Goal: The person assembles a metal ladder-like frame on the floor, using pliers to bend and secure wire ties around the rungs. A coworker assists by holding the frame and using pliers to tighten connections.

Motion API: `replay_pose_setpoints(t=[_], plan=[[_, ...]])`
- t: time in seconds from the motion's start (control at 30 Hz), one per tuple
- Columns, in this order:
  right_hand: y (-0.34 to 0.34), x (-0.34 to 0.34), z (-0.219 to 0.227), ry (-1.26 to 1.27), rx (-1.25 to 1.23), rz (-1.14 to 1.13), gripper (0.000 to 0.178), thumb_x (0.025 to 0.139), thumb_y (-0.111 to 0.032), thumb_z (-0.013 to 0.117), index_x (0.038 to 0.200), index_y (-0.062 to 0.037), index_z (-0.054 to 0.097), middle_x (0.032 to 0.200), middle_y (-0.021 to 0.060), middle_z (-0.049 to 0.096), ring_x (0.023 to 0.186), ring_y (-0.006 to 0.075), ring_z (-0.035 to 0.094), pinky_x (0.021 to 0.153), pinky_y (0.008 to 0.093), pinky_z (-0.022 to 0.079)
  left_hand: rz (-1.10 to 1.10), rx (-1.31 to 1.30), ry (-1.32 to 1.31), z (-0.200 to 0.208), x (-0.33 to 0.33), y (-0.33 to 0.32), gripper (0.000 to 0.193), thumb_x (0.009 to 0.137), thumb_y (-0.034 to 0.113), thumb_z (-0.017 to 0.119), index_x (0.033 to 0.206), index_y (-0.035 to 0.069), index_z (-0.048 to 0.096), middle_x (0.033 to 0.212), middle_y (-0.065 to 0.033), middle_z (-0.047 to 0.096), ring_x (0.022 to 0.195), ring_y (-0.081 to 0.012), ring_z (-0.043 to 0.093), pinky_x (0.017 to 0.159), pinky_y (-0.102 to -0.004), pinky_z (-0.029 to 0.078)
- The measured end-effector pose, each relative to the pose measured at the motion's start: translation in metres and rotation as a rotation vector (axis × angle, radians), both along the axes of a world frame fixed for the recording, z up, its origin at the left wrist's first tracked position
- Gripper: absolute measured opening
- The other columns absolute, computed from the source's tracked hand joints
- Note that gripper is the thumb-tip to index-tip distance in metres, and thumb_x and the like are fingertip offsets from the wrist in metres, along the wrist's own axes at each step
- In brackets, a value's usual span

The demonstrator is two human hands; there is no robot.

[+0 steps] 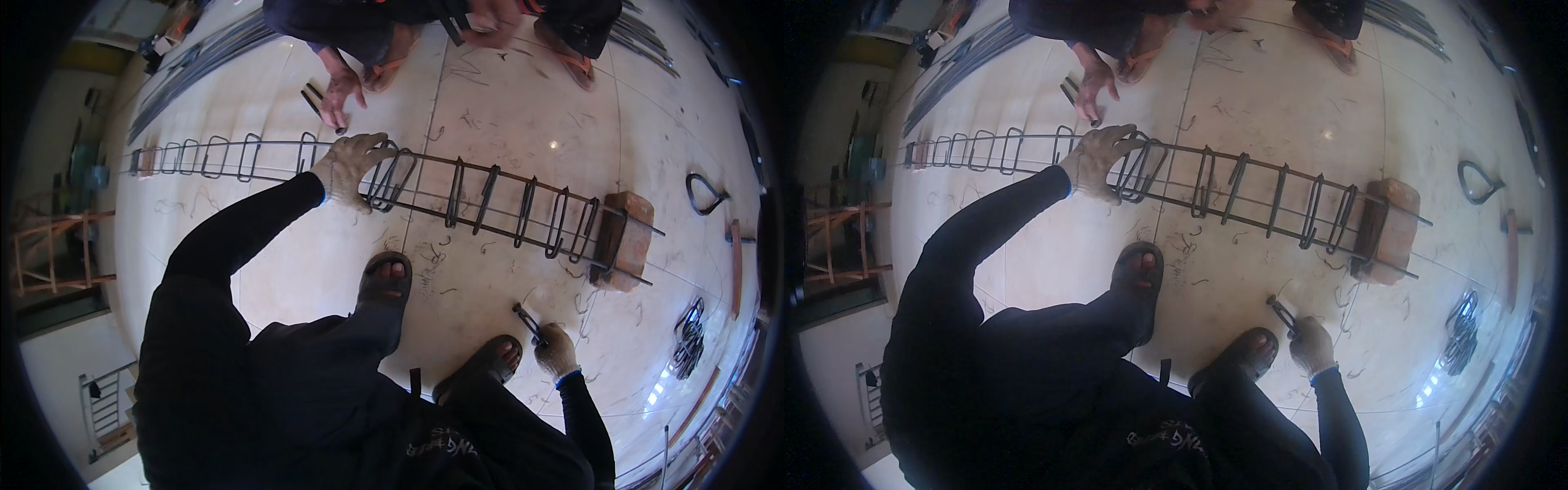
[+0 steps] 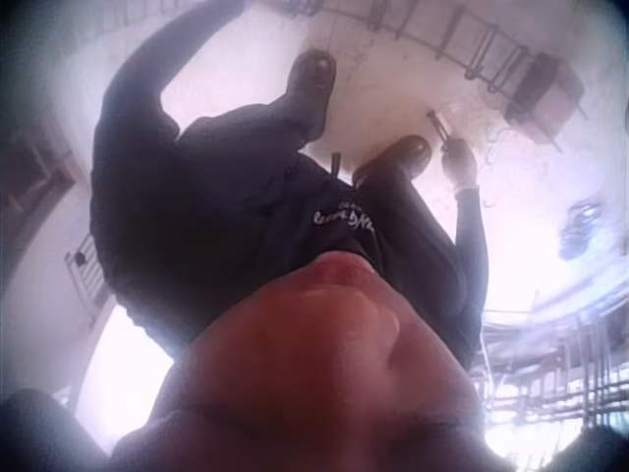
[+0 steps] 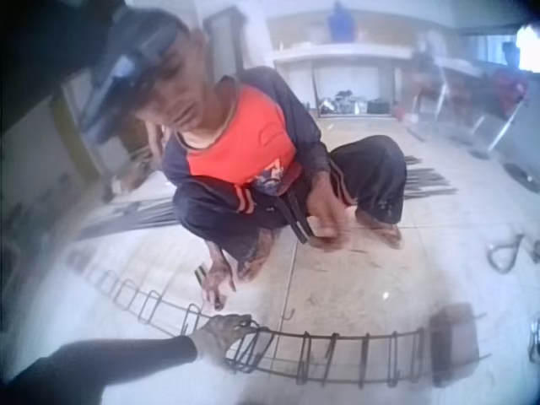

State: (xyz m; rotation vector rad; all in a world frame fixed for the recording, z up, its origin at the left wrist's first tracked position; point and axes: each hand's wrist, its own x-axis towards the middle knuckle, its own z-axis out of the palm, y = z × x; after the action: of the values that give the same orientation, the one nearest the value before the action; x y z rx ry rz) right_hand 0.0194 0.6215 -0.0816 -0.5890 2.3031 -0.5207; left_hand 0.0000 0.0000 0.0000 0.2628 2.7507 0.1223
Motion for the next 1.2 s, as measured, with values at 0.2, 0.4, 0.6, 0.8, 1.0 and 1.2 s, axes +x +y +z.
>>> replay_pose_setpoints(t=[0.2,0.4,0.6,0.8,1.0,1.2], plan=[[-0.006,0.004,-0.007,0.000,0.004,-0.004,0.008,0.091,-0.010,0.064,0.092,-0.0079,0.071,0.100,0.0195,0.071,0.097,0.0446,0.071,0.084,0.0543,0.056,-0.036,-0.023,0.102,-0.011,0.006,0.012,0.097,0.061,0.052,0.099,0.139,0.005,0.069,0.163,-0.0185,0.048,0.152,-0.0416,0.043,0.123,-0.0554,0.038],[-0.007,-0.002,-0.003,0.030,0.047,-0.019,0.009,0.088,-0.009,0.065,0.092,-0.0075,0.073,0.099,0.0202,0.072,0.097,0.0449,0.071,0.084,0.0540,0.057,0.041,0.086,0.372,-0.018,0.011,0.074,0.044,0.086,0.042,0.082,0.110,0.004,0.082,0.149,-0.0122,0.061,0.138,-0.0385,0.054,0.117,-0.0564,0.042],[0.003,0.006,-0.021,0.059,0.005,-0.015,0.012,0.083,-0.003,0.062,0.088,-0.0062,0.072,0.091,0.0205,0.072,0.094,0.0444,0.071,0.083,0.0534,0.057,0.380,0.313,0.365,-0.049,0.012,0.110,0.030,0.091,0.033,0.075,0.092,0.005,0.085,0.125,-0.0134,0.074,0.123,-0.0380,0.066,0.109,-0.0503,0.050],[0.004,0.002,-0.017,0.044,0.000,0.017,0.008,0.089,-0.012,0.065,0.089,-0.0082,0.072,0.095,0.0196,0.072,0.096,0.0440,0.071,0.083,0.0542,0.056,0.430,0.353,0.458,-0.034,0.045,0.107,0.035,0.084,0.026,0.084,0.114,0.010,0.074,0.143,-0.0158,0.064,0.133,-0.0408,0.059,0.112,-0.0524,0.047],[0.006,-0.003,-0.023,0.049,0.031,0.062,0.011,0.091,-0.017,0.068,0.089,-0.0064,0.071,0.094,0.0214,0.073,0.095,0.0457,0.071,0.081,0.0555,0.056,0.961,-0.129,0.862,-0.062,0.056,0.009,0.063,0.085,0.027,0.085,0.141,0.010,0.061,0.139,-0.0184,0.066,0.134,-0.0405,0.059,0.113,-0.0539,0.047],[0.010,-0.009,-0.035,0.105,0.053,0.169,0.008,0.086,-0.011,0.068,0.082,-0.0067,0.071,0.086,0.0205,0.072,0.088,0.0455,0.071,0.078,0.0553,0.056,1.193,-0.120,0.295,-0.076,0.093,-0.077,0.063,0.090,0.036,0.082,0.146,0.013,0.064,0.131,-0.0165,0.074,0.125,-0.0367,0.071,0.106,-0.0519,0.055]])
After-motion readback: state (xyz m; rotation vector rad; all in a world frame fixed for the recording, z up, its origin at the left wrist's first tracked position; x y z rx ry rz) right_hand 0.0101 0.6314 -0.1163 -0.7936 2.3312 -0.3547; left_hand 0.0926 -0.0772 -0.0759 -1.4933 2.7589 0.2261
